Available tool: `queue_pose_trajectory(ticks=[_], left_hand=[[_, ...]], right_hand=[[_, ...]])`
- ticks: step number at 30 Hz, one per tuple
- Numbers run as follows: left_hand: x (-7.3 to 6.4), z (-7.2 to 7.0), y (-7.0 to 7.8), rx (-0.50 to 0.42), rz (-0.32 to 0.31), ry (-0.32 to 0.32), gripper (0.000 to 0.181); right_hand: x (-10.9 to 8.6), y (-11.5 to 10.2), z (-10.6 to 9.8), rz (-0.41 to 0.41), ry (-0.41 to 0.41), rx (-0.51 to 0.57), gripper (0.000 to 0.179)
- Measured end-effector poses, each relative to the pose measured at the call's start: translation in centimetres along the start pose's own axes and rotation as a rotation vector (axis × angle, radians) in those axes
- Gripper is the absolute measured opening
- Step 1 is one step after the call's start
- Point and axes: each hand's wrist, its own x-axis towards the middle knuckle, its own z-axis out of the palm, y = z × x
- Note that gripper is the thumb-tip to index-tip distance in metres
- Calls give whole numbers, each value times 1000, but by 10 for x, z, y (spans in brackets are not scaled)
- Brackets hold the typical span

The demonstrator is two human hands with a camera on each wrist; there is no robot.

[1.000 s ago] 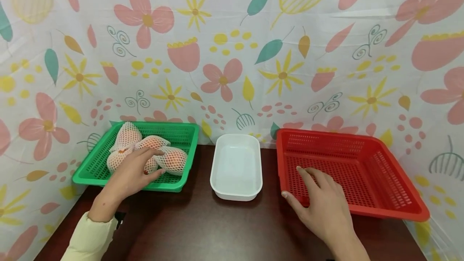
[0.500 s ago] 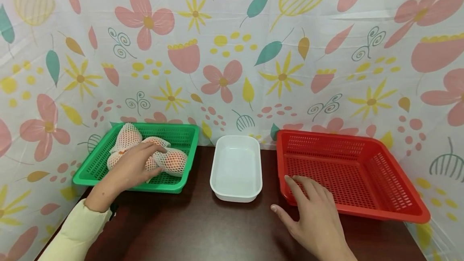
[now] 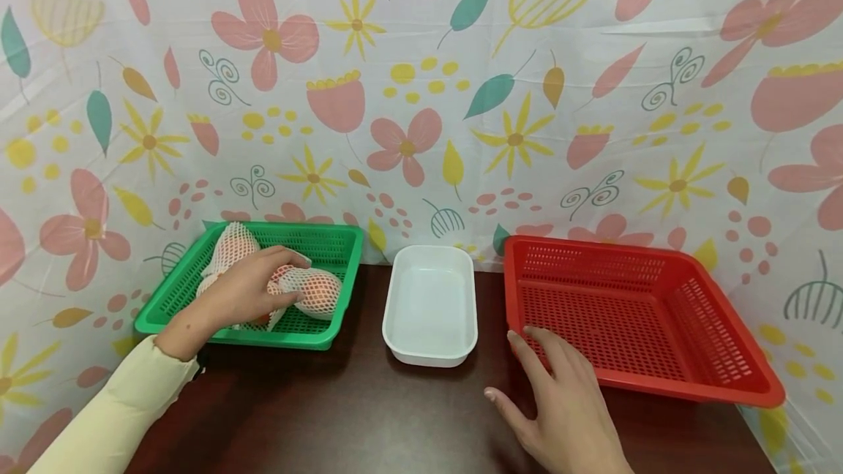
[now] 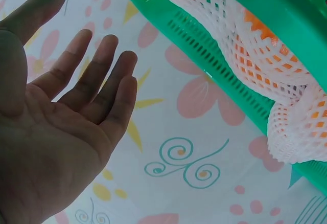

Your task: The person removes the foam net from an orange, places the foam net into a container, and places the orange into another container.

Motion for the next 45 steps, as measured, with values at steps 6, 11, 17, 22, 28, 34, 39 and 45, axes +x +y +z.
queue_pose_trajectory(ticks=[6, 11, 17, 22, 28, 34, 39, 45], left_hand=[[7, 0, 1, 4, 25, -33, 46], [12, 0, -1, 16, 37, -74, 47], [20, -1, -3, 28, 21, -130, 49], [28, -2, -7, 36, -1, -166, 50], [34, -1, -10, 39, 10, -194, 52], [39, 3, -11, 35, 17, -208, 52], [43, 6, -11, 53, 14, -243, 54], [46, 10, -11, 60, 13, -285, 58]], right_hand=[[-3, -6, 1, -26, -24, -4, 82], [-7, -11, 5, -70, -18, 1, 85], [-11, -19, 7, -48, -62, 13, 86], [-14, -24, 10, -61, -65, 21, 83], [-15, -24, 16, -128, -7, 10, 81], [-16, -24, 19, -150, 14, -6, 82], [-17, -27, 21, -126, -15, -13, 80], [-18, -31, 19, -89, -66, -8, 80]])
